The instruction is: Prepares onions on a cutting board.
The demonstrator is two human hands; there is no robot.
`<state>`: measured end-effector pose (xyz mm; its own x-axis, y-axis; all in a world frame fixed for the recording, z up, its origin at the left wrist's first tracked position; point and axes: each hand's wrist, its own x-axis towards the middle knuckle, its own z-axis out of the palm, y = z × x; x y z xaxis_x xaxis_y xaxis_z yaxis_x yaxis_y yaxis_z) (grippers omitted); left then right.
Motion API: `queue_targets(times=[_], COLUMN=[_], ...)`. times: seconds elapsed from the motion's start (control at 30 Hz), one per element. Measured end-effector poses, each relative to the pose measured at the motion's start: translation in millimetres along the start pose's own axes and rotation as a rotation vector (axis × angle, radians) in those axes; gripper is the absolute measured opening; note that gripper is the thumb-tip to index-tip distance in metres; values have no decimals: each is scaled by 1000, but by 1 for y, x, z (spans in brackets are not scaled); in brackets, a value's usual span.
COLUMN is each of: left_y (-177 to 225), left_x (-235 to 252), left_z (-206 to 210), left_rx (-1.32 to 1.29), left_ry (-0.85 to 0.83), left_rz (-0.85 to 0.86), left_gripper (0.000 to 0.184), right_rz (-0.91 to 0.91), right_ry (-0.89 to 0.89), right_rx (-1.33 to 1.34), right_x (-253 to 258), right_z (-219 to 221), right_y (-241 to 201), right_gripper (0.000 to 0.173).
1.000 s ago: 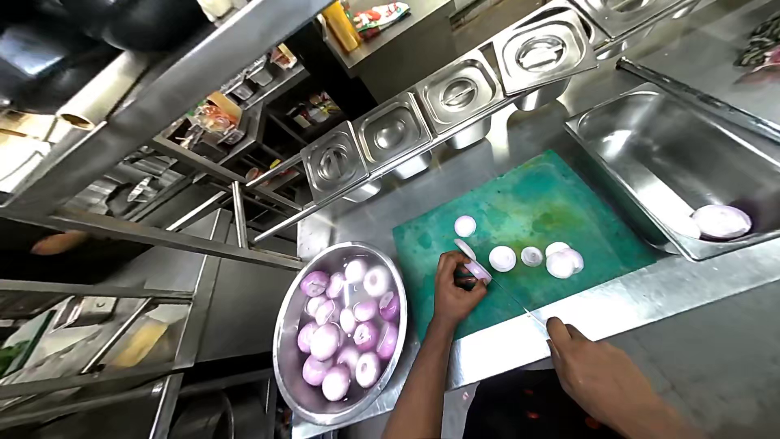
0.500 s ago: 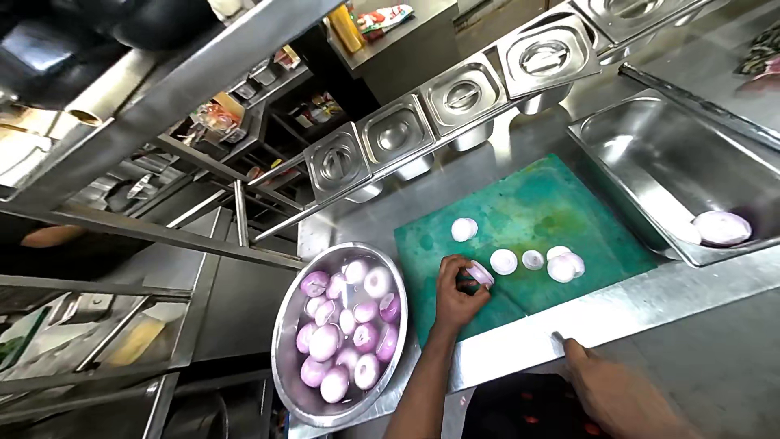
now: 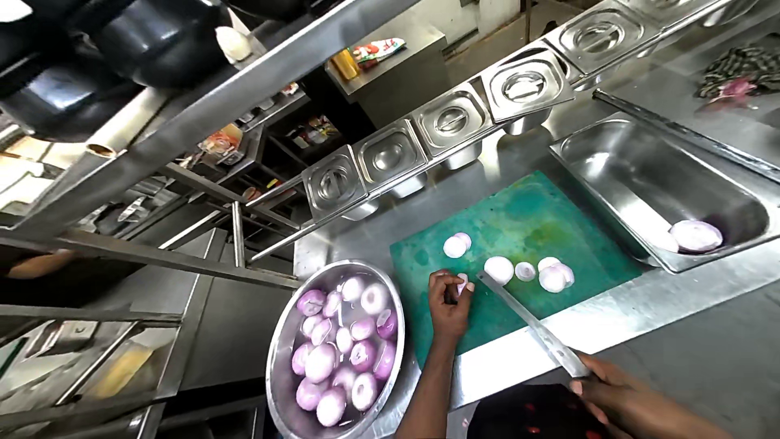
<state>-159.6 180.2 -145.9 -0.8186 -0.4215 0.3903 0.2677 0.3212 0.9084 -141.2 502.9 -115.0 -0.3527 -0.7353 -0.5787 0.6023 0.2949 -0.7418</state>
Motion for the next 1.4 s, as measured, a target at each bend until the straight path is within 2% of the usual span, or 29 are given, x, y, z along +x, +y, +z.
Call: queue_targets(times=[0.13,0.27,0.37,0.53,0.87,1.07,1.27,1.4], left_y=[-1,-1,-2,-7,-1,0,2,3], left_x=[-1,0,4,10,14,15,13,10], left_z=[-6,-12,-19,-31,-35,-33,-31,-29], left_rx=[-53,-64,-32,32,32,63,62,61], left_ry=[-78,-159,-185,-229,-263,-254,-217,-200], left_rz=[-39,-84,-113,-117,-152,-133,-148,-154], left_gripper=[30,40,41,41,40,39,39,39], right_rz=[93,94,118,44,-292,-215,-231,-117], right_ry=[243,342,359,428,735,687,717,604], right_rx=[-719,-1043,-1111,-1203,-1423,-1442,-1486,-1432], right_x=[9,21,24,26,32,29,30,41], right_z=[20,40,50,55,64,69,72,74], right_y=[-28,-37,-39,-35,-31,-38,-39,-55], right_gripper=[40,39,40,36,22,24,21,27])
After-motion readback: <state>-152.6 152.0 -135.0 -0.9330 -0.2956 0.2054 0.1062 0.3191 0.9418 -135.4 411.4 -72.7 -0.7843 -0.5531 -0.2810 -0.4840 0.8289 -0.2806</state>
